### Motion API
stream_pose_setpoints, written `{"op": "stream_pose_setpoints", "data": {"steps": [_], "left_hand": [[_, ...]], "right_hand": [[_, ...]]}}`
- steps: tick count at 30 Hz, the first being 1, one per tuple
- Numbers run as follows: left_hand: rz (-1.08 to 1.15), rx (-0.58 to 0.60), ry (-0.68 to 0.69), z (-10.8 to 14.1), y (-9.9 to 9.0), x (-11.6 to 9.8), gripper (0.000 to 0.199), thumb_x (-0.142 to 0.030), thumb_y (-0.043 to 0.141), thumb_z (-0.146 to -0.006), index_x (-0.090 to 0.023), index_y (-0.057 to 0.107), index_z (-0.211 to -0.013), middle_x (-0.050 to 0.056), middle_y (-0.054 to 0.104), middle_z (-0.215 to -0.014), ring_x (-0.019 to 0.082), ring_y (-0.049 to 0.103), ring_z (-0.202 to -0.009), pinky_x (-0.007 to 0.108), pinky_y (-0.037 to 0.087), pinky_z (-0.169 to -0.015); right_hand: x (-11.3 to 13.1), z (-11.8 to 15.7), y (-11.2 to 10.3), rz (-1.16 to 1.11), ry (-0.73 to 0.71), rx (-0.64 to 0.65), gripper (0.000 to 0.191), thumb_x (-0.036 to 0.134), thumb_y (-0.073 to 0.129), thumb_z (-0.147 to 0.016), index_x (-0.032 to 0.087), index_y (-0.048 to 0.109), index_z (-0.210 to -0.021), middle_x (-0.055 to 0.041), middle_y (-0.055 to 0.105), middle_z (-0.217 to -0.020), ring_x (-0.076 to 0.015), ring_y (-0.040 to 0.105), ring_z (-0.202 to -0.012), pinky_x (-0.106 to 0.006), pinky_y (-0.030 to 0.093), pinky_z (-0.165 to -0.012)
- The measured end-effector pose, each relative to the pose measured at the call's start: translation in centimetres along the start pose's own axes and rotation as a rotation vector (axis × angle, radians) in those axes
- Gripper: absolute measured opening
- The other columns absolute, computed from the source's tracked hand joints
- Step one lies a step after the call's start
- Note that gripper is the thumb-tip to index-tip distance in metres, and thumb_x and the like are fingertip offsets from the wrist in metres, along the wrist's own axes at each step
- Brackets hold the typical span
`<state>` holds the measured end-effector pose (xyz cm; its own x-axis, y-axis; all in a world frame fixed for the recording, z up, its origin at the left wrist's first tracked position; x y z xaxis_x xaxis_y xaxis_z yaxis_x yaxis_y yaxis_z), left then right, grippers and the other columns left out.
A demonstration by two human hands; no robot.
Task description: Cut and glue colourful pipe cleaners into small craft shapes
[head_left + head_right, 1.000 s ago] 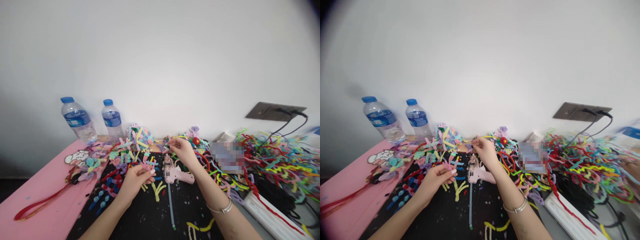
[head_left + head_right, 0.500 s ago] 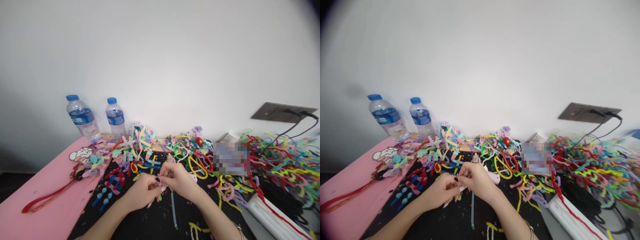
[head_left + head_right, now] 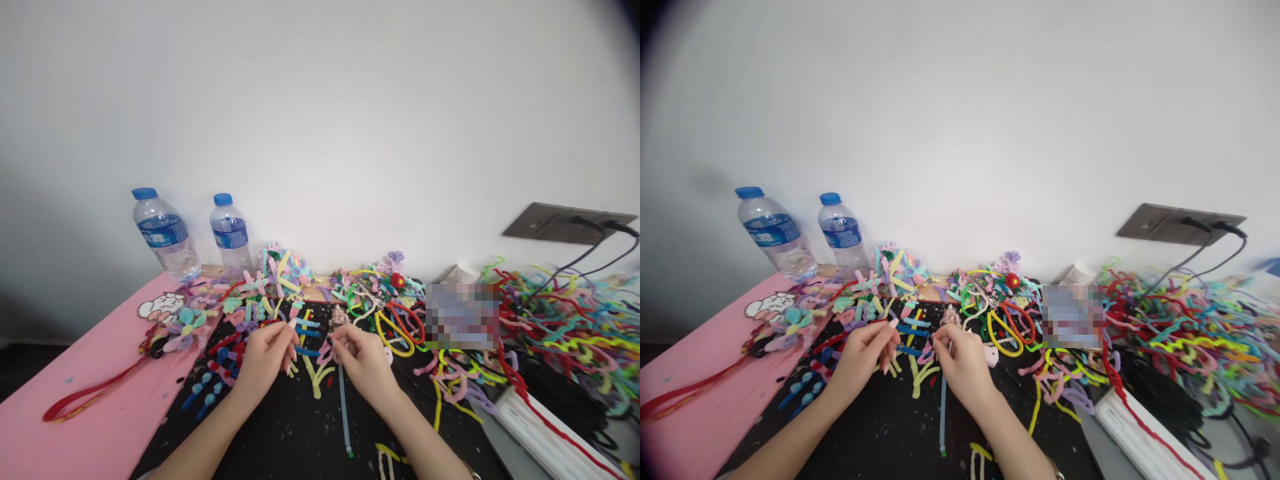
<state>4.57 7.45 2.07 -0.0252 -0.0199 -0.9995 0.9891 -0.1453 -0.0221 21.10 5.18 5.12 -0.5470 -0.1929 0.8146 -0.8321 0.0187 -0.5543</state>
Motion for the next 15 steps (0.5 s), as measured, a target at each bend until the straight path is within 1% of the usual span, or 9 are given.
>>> {"op": "stream_pose_setpoints", "data": {"steps": [2, 4, 5, 7, 8, 10, 13, 15], "left_hand": [[0.020, -0.064, 0.031, -0.1, -0.9, -0.3, 0.034, -0.039, 0.048, -0.086, -0.015, 0.056, -0.063, -0.003, 0.052, -0.049, 0.007, 0.044, -0.035, 0.019, 0.033, -0.038], [0.029, -0.100, 0.045, 0.0, -1.4, -0.5, 0.034, -0.038, 0.048, -0.086, -0.016, 0.056, -0.063, -0.003, 0.051, -0.049, 0.008, 0.044, -0.036, 0.019, 0.033, -0.038], [0.032, -0.111, 0.046, 0.0, -1.5, -0.6, 0.034, -0.038, 0.048, -0.086, -0.016, 0.056, -0.062, -0.003, 0.050, -0.048, 0.008, 0.044, -0.036, 0.019, 0.033, -0.038], [0.046, -0.125, 0.045, 0.1, -1.6, -0.7, 0.034, -0.039, 0.048, -0.086, -0.016, 0.056, -0.062, -0.004, 0.049, -0.047, 0.008, 0.044, -0.036, 0.020, 0.034, -0.038], [0.060, -0.136, 0.046, 0.1, -1.7, -0.7, 0.034, -0.039, 0.049, -0.086, -0.016, 0.057, -0.063, -0.004, 0.048, -0.047, 0.008, 0.044, -0.036, 0.020, 0.034, -0.038], [0.105, -0.182, 0.062, 0.1, -2.1, -0.8, 0.032, -0.039, 0.050, -0.087, -0.016, 0.057, -0.066, -0.004, 0.046, -0.049, 0.008, 0.043, -0.037, 0.020, 0.034, -0.038], [0.209, -0.314, 0.118, 0.2, -3.5, -1.0, 0.026, -0.039, 0.052, -0.088, -0.016, 0.059, -0.076, -0.005, 0.043, -0.055, 0.006, 0.040, -0.039, 0.019, 0.031, -0.038], [0.289, -0.406, 0.158, 0.2, -4.7, -0.9, 0.024, -0.040, 0.053, -0.088, -0.017, 0.059, -0.080, -0.005, 0.041, -0.060, 0.005, 0.036, -0.041, 0.018, 0.030, -0.039]], "right_hand": [[1.1, 0.4, 1.1, 0.070, -0.073, 0.059, 0.013, 0.023, 0.052, -0.086, 0.021, 0.063, -0.080, -0.0021, 0.064, -0.066, -0.0165, 0.054, -0.055, -0.027, 0.037, -0.055], [2.3, 0.9, 2.2, 0.100, -0.140, 0.136, 0.016, 0.022, 0.052, -0.087, 0.021, 0.067, -0.083, -0.0041, 0.069, -0.076, -0.0191, 0.060, -0.065, -0.029, 0.040, -0.061], [2.7, 1.2, 2.7, 0.114, -0.157, 0.175, 0.017, 0.023, 0.052, -0.088, 0.021, 0.068, -0.087, -0.0045, 0.070, -0.079, -0.0202, 0.063, -0.069, -0.029, 0.042, -0.064], [3.0, 1.4, 3.1, 0.167, -0.158, 0.224, 0.020, 0.027, 0.051, -0.089, 0.021, 0.068, -0.099, -0.0046, 0.072, -0.080, -0.0213, 0.065, -0.072, -0.029, 0.043, -0.066], [3.0, 1.4, 3.1, 0.208, -0.151, 0.222, 0.023, 0.029, 0.051, -0.090, 0.021, 0.067, -0.105, -0.0048, 0.072, -0.080, -0.0217, 0.066, -0.072, -0.029, 0.043, -0.066], [2.7, 1.2, 2.3, 0.296, -0.138, 0.166, 0.027, 0.029, 0.048, -0.091, 0.020, 0.064, -0.110, -0.0053, 0.072, -0.079, -0.0216, 0.066, -0.070, -0.029, 0.042, -0.063], [2.5, 1.0, 1.2, 0.380, -0.170, 0.053, 0.023, 0.025, 0.045, -0.091, 0.019, 0.065, -0.101, -0.0050, 0.071, -0.077, -0.0196, 0.065, -0.068, -0.026, 0.040, -0.060], [2.5, 1.0, 0.8, 0.415, -0.200, -0.009, 0.021, 0.023, 0.043, -0.091, 0.018, 0.064, -0.088, -0.0031, 0.067, -0.069, -0.0169, 0.061, -0.061, -0.024, 0.037, -0.056]]}}
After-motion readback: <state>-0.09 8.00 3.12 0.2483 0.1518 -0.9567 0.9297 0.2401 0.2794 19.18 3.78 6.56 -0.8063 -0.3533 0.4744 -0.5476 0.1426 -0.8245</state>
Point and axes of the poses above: each hand's wrist, its own z-axis away from the middle knuckle, its own y-axis out of the palm, x = y × z, the point moved 10 cm from there along -z, towards the middle knuckle
